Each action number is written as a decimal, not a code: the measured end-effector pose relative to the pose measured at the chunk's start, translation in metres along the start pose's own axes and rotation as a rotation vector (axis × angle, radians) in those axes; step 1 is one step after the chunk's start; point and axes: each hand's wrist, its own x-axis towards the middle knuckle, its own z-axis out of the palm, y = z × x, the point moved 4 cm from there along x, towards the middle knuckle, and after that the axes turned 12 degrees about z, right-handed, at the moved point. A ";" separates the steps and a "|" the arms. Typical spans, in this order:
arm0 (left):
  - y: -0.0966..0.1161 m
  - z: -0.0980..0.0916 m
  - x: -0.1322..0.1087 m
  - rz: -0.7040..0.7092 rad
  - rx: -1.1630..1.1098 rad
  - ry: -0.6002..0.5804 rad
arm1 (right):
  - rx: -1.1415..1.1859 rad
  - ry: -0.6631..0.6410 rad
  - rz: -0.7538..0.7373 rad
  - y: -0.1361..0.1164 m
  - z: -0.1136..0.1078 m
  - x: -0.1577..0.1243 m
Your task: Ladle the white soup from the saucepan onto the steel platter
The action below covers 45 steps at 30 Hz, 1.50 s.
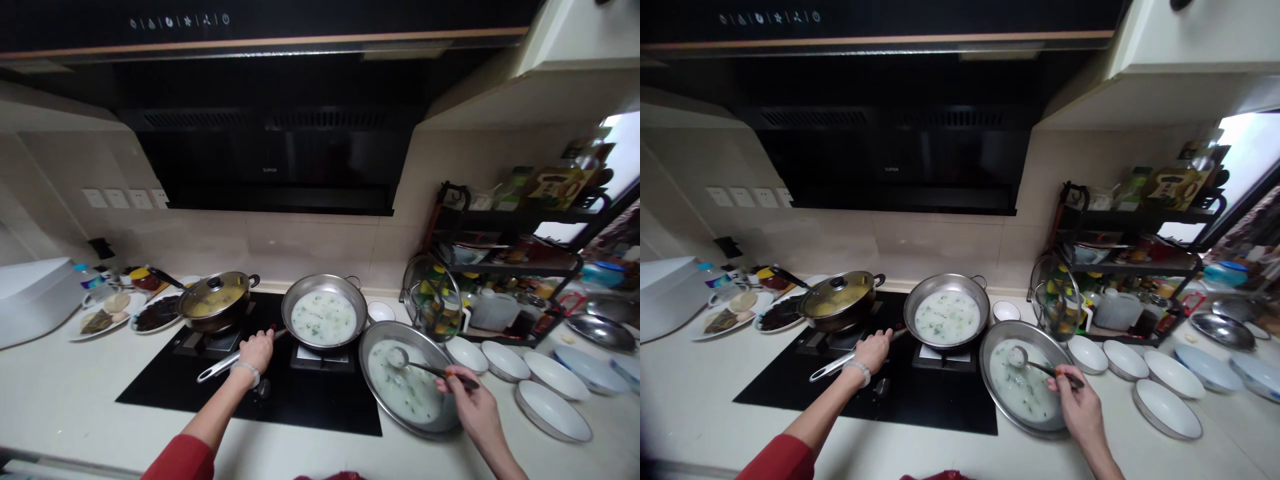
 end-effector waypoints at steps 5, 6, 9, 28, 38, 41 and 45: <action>-0.001 0.003 0.002 0.003 -0.010 0.009 | -0.372 -0.163 -0.538 -0.018 0.006 -0.019; -0.002 0.003 0.002 0.003 -0.010 0.011 | -0.415 -0.159 -0.630 -0.024 0.008 -0.022; -0.002 0.004 0.003 0.004 -0.015 0.012 | -0.426 -0.096 -0.760 -0.044 0.012 -0.028; 0.000 0.001 0.002 -0.008 -0.012 0.002 | 0.093 -0.332 -0.305 -0.072 0.143 -0.010; 0.000 0.001 0.002 -0.011 -0.031 0.020 | 0.253 -0.213 -0.021 -0.062 0.144 0.003; 0.000 0.001 0.002 -0.007 -0.022 0.014 | 0.289 -0.198 -0.011 -0.062 0.141 0.005; 0.000 0.000 0.001 -0.005 -0.023 0.000 | 0.352 -0.183 0.026 -0.062 0.140 0.004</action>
